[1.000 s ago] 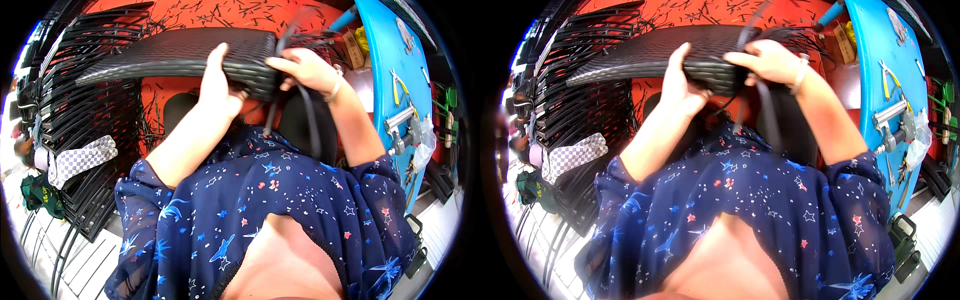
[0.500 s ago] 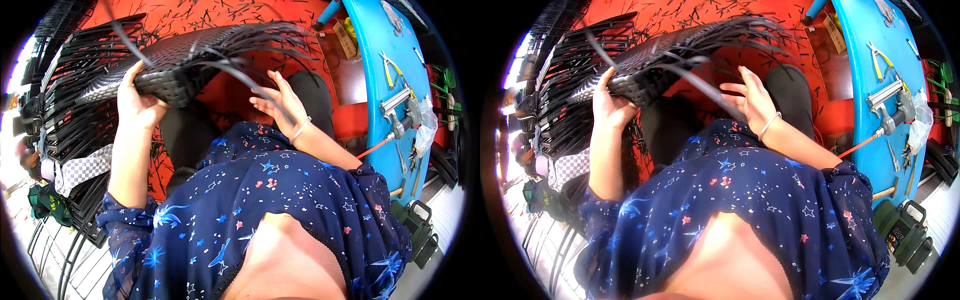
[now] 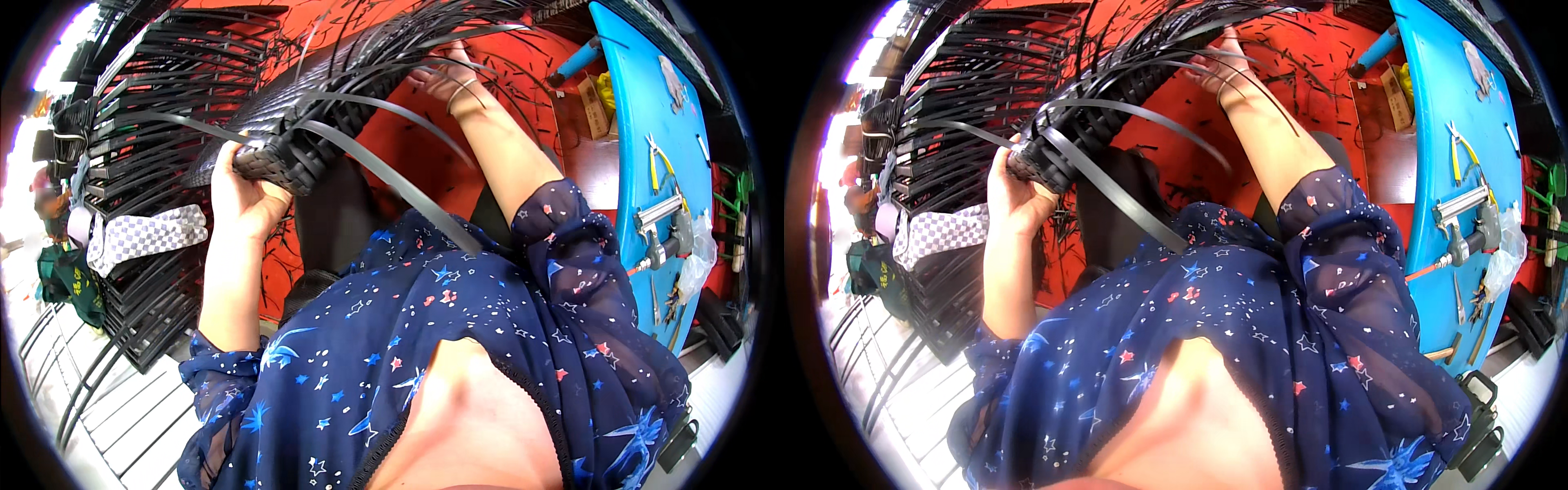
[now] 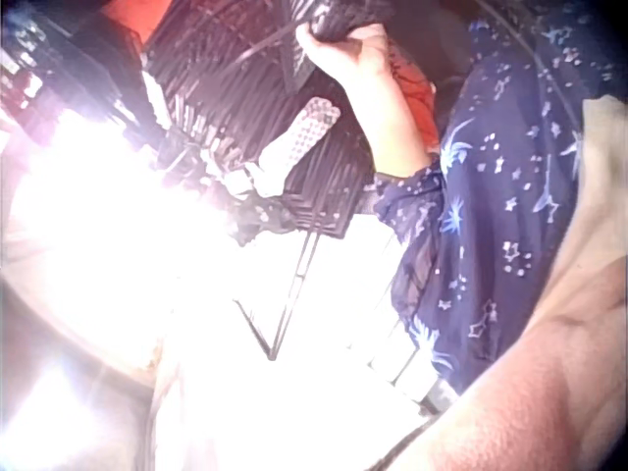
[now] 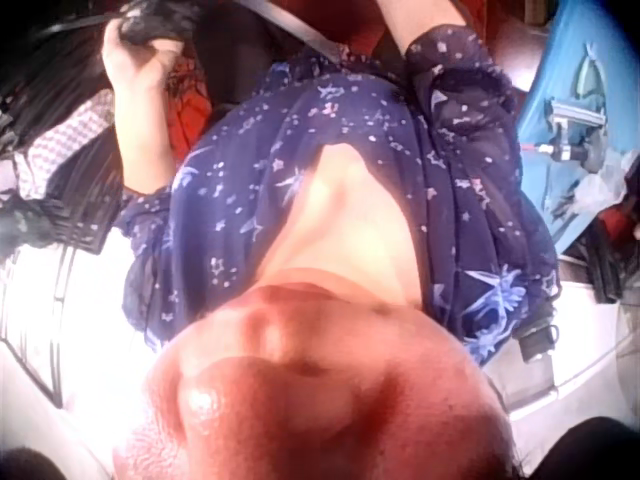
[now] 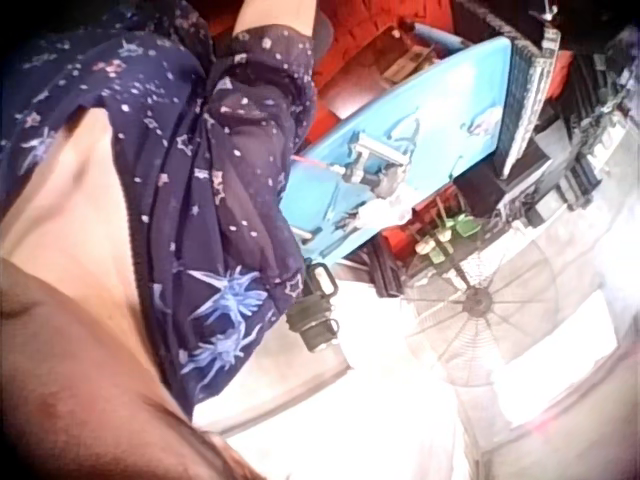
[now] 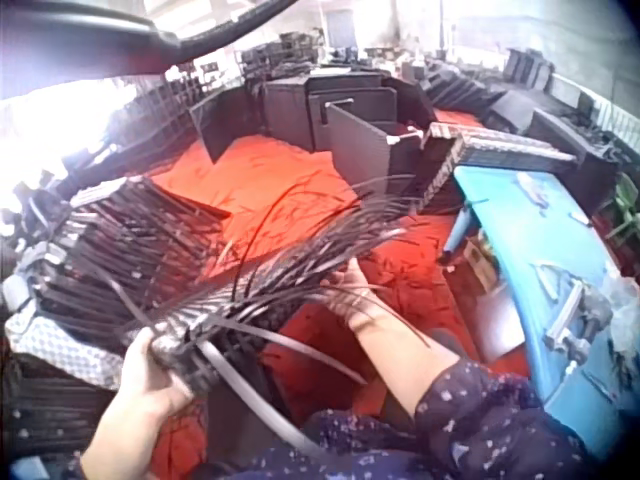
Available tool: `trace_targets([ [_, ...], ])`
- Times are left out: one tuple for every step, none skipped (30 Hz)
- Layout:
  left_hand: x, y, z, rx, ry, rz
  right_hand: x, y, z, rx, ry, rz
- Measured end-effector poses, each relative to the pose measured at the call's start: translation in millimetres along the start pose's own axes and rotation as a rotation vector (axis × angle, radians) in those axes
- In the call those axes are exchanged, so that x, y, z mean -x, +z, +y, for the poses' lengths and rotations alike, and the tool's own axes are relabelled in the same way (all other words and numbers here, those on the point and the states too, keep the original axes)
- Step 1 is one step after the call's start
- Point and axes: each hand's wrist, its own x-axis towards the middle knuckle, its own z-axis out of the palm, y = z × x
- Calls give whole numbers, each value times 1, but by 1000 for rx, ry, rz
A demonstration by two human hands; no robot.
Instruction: The person sits on the floor and weaves black plastic strips into a chair seat frame. They use pliers to cut a strip and a knife to trim excess material, then continue weaving the strips by hand to form the seat surface.
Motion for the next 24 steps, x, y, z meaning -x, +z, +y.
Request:
trace_targets([
  [-1,-4,-3,-5,17,24,3,-6,-3,28,-13,7],
  [-1,-13,-1,6,-39,18,13,-13,-3,55,-14,11],
  [0,-16,-2,13,-54,66,25,-21,-3,85,-21,16],
  [3,-19,-3,19,-83,56,44,-33,-4,115,-25,29],
  [4,-22,-4,25,-118,41,69,-49,-7,137,-33,44],
  [8,-20,-25,58,-91,45,93,-70,-13,187,-31,47],
  [11,-24,-26,61,-89,35,116,-86,-14,206,-25,69],
  [8,-30,-25,64,-98,17,145,-107,-17,223,-35,103],
  [8,-47,-22,96,-106,15,172,-120,-16,258,-25,152],
  [9,-54,-24,79,-87,-5,199,-136,-20,266,-23,190],
  [9,-51,-29,77,-39,33,229,-152,-21,261,-34,240],
  [12,-48,-35,54,-32,48,257,-174,-24,248,-43,289],
  [15,-50,-37,48,-26,70,276,-184,-26,244,-40,328],
  [13,-62,-39,61,-61,52,294,-192,-28,245,-44,369],
  [15,-60,-45,19,-55,53,308,-205,-28,230,-52,395],
  [15,-62,-50,10,-60,56,314,-207,-28,231,-54,408],
  [17,-64,-55,1,-66,60,322,-211,-29,230,-55,426],
  [20,-63,-62,-10,-65,55,325,-214,-30,232,-54,431],
  [20,-62,-65,-26,-75,22,323,-215,-29,231,-55,432],
  [19,-62,-68,-30,-60,54,322,-215,-29,233,-55,430],
  [18,-63,-70,-33,-44,86,318,-214,-28,233,-54,428],
  [19,-60,-68,-76,-66,71,318,-213,-27,235,-55,429],
  [19,-62,-65,-125,-84,79,314,-213,-27,235,-59,427],
  [21,-67,-62,-175,-103,87,311,-212,-27,236,-58,426],
])
